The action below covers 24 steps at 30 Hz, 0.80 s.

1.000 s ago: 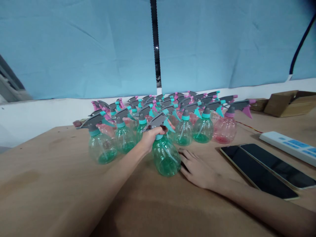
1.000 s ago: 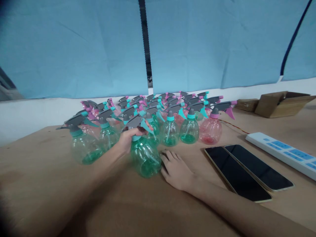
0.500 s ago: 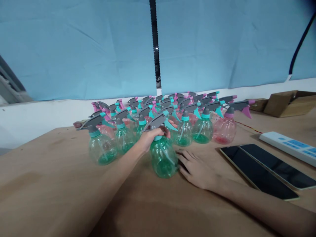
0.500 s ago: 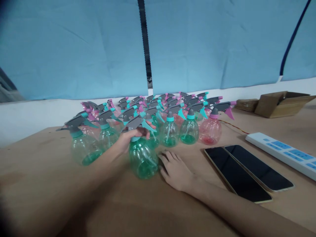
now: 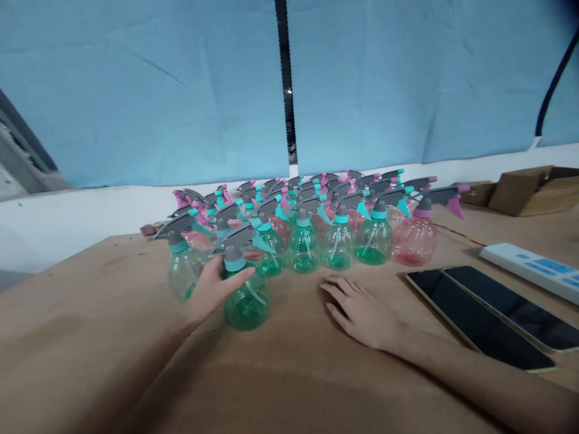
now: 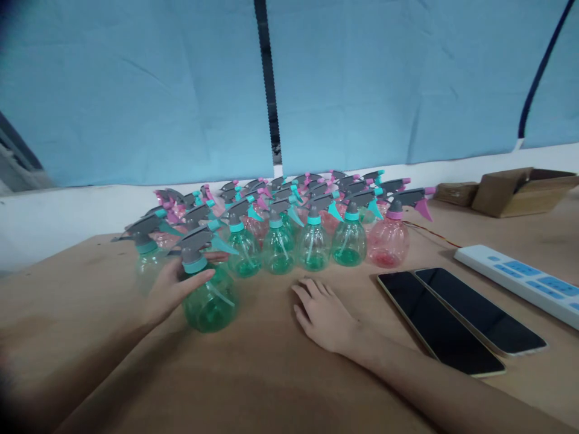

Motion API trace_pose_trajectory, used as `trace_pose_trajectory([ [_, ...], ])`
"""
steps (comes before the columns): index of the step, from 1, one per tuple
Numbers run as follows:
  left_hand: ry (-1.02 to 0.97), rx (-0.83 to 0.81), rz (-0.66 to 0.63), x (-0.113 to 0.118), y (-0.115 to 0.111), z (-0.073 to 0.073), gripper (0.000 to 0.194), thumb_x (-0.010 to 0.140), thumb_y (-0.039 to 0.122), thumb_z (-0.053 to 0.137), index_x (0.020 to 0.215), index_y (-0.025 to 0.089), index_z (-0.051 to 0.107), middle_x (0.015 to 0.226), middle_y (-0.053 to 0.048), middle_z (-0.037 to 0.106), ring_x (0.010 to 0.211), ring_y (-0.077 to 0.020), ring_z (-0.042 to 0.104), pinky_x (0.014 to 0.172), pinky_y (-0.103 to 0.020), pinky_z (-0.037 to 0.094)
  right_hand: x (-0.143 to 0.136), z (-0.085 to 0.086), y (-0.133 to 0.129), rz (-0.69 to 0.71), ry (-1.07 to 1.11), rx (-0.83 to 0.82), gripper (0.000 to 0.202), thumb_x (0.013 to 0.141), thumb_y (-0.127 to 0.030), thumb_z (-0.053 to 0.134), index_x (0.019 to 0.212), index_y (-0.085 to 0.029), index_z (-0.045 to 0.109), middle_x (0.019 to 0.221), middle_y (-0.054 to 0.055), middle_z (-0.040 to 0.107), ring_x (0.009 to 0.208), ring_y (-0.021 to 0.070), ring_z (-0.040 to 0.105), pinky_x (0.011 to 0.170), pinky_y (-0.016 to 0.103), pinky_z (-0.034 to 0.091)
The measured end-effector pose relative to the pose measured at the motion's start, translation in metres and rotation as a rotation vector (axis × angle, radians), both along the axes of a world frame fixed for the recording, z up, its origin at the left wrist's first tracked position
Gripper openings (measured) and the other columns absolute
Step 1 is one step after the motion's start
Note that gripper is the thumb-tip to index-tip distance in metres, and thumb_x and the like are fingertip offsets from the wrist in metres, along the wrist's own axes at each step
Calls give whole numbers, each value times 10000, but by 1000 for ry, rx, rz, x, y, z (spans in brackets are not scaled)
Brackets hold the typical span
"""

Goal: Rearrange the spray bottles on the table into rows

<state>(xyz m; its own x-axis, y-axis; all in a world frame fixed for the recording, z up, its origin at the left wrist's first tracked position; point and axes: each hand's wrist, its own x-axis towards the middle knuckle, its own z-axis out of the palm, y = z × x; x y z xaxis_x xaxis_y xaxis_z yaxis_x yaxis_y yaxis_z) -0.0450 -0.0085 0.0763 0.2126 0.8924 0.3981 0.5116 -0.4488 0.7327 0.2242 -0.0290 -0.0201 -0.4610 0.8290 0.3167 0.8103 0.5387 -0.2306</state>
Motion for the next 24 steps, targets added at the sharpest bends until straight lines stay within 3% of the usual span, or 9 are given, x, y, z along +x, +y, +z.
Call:
trace_pose_trajectory([
  [5, 185, 370, 232, -24, -9, -37, 634, 760, 396, 586, 1310, 197, 342, 1301, -117, 477, 1202, -292, 448, 1004, -489, 356, 0, -3, 1, -3, 35, 30, 396, 890, -255, 357, 1235, -113, 490, 1248, 152, 506, 1172, 265, 438, 974, 449, 375],
  [9, 357, 530, 271, -36, -10, -56, 828, 779, 373, 579, 1419, 215, 77, 1428, -153, 279, 1286, -330, 330, 1015, -516, 342, 0, -3, 1, -1, 32, 21, 396, 889, -256, 363, 1230, -103, 493, 1246, 156, 503, 1167, 261, 443, 977, 439, 374],
  [15, 510, 696, 264, -36, -13, -54, 746, 825, 312, 542, 1412, 258, 86, 1410, -143, 267, 1297, -315, 310, 1003, -501, 359, 0, -2, 1, -4, 29, 10, 396, 890, -258, 360, 1229, -104, 493, 1254, 156, 495, 1175, 264, 436, 974, 447, 374],
  [24, 579, 582, 305, -34, -6, -49, 609, 873, 315, 451, 1394, 295, 138, 1439, -133, 197, 1319, -333, 260, 963, -513, 396, -1, -1, 0, -8, 40, 22, 386, 888, -253, 354, 1230, -144, 495, 1249, 144, 500, 1175, 265, 438, 958, 460, 382],
])
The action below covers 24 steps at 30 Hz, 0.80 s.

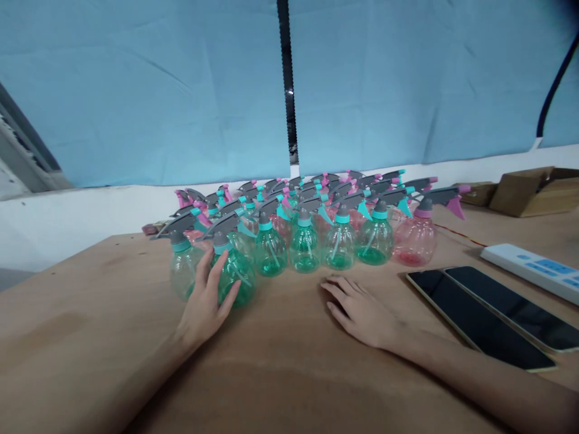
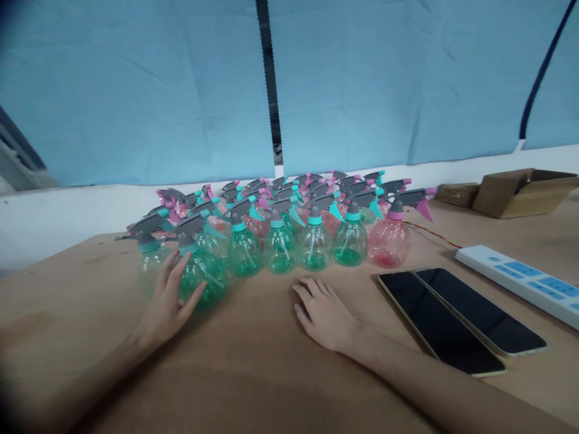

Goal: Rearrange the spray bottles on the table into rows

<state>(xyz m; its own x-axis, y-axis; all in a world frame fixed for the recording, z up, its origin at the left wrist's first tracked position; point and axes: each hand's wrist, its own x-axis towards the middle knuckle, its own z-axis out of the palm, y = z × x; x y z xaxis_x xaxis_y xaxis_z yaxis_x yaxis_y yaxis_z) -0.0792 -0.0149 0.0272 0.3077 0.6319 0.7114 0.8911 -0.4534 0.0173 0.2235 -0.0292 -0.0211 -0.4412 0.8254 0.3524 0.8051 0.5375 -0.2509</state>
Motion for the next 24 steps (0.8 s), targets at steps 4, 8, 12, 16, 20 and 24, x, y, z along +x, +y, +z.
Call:
trace_pose_trajectory([
  [4, 60, 3, -4, -3, 7, -1, 539, 884, 279, 429, 1378, 268, 216, 1462, -124, 119, 1342, -319, 210, 1016, -508, 333, 0, 1, 0, 1, -21, -6, 390, 888, -246, 361, 1228, -113, 497, 1250, 157, 498, 1183, 270, 430, 972, 452, 372],
  [8, 94, 13, 14, -4, 15, -3, 534, 886, 276, 428, 1379, 239, 228, 1473, -139, 93, 1344, -329, 198, 1028, -510, 305, 0, 1, 0, 9, -30, -6, 398, 891, -238, 362, 1237, -87, 487, 1257, 164, 492, 1181, 268, 431, 980, 439, 368],
  [12, 118, 6, 26, -3, 22, -3, 546, 896, 258, 406, 1394, 206, 189, 1473, -172, 83, 1350, -335, 172, 1032, -511, 297, 0, -1, 1, 6, -31, -2, 397, 893, -246, 352, 1231, -90, 491, 1258, 161, 492, 1185, 271, 424, 978, 445, 367],
  [16, 128, 8, 21, -1, 29, -3, 583, 899, 224, 379, 1413, 245, 103, 1493, -147, 29, 1363, -326, 117, 1037, -531, 281, 0, -2, 1, 6, -1, 19, 385, 888, -255, 354, 1220, -129, 502, 1247, 153, 505, 1172, 268, 439, 965, 462, 378],
  [20, 138, 18, 20, 1, 36, -4, 589, 896, 212, 381, 1415, 216, 103, 1493, -164, 10, 1363, -336, 99, 1045, -531, 269, 0, 0, 1, 3, -15, 5, 394, 886, -250, 352, 1222, -107, 501, 1256, 161, 496, 1174, 271, 438, 965, 451, 379],
  [24, 144, 50, 12, 1, 43, -5, 594, 890, 201, 394, 1411, 215, 112, 1493, -173, -24, 1358, -358, 84, 1032, -550, 280, 0, -1, 1, 7, -2, 16, 388, 885, -252, 357, 1227, -135, 498, 1241, 146, 508, 1177, 267, 434, 961, 451, 381],
])
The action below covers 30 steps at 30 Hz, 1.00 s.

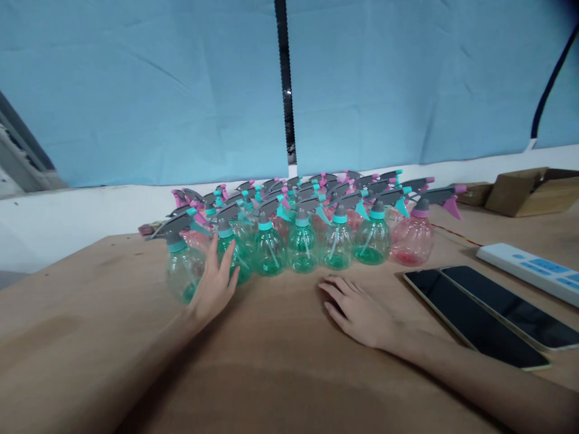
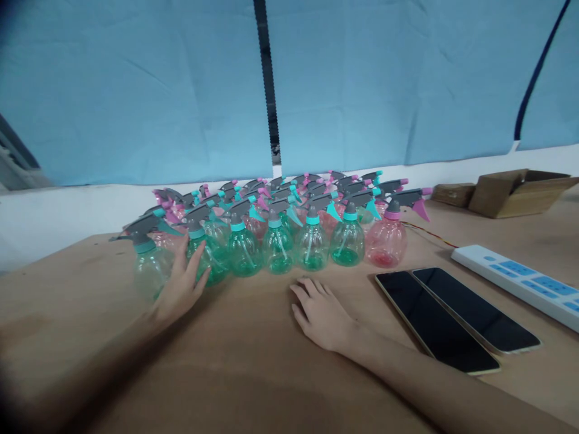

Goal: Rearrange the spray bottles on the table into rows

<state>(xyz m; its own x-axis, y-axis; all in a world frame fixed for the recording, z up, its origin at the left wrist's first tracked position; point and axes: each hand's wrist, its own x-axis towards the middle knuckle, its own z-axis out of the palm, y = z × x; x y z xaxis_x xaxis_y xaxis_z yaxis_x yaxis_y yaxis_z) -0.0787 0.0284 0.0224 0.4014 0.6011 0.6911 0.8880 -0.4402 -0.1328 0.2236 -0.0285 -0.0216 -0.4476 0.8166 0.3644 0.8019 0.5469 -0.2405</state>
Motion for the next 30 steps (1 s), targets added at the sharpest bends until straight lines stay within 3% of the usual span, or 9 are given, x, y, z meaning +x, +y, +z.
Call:
trace_pose_trajectory([
  [5, -16, 12, -26, 3, -1, 2, 591, 868, 175, 422, 1393, 216, 152, 1493, -163, -42, 1358, -366, 59, 1026, -563, 282, 0, 0, 0, -3, -2, 5, 384, 885, -251, 358, 1223, -142, 503, 1244, 147, 508, 1178, 267, 436, 957, 457, 383],
  [9, 1, 52, -106, 24, -24, 3, 551, 833, 131, 454, 1345, 198, 262, 1491, -153, 22, 1361, -343, 103, 1050, -555, 248, 0, 0, 0, -1, -19, -10, 397, 886, -250, 361, 1229, -104, 498, 1263, 162, 495, 1190, 276, 425, 970, 460, 374],
  [13, 121, -233, -335, 57, -46, -4, 465, 853, 133, 391, 1314, 180, 348, 1462, -130, 224, 1353, -269, 198, 1070, -481, 272, 0, 1, 0, -4, -12, -20, 403, 886, -249, 361, 1241, -114, 494, 1267, 155, 504, 1184, 268, 440, 969, 464, 379],
  [16, 139, -525, -376, 78, -45, -10, 497, 887, 242, 374, 1371, 166, 294, 1469, -113, 239, 1350, -235, 218, 1081, -434, 279, -1, 2, 0, 13, -16, -5, 413, 886, -238, 354, 1257, -119, 491, 1294, 144, 497, 1217, 256, 416, 992, 453, 363],
  [19, 183, -712, -380, 89, -36, -13, 522, 905, 354, 346, 1382, 147, 297, 1464, -116, 241, 1348, -235, 221, 1086, -436, 262, -1, 2, 0, 15, -25, -2, 431, 883, -236, 353, 1277, -115, 478, 1318, 141, 481, 1240, 249, 396, 1004, 448, 355],
  [30, 199, -744, -393, 92, -32, -13, 481, 914, 353, 340, 1353, 160, 367, 1453, -84, 268, 1352, -212, 210, 1104, -417, 221, -1, 3, 0, 14, -37, 3, 434, 892, -242, 348, 1272, -79, 478, 1313, 144, 486, 1234, 236, 403, 1021, 430, 344],
])
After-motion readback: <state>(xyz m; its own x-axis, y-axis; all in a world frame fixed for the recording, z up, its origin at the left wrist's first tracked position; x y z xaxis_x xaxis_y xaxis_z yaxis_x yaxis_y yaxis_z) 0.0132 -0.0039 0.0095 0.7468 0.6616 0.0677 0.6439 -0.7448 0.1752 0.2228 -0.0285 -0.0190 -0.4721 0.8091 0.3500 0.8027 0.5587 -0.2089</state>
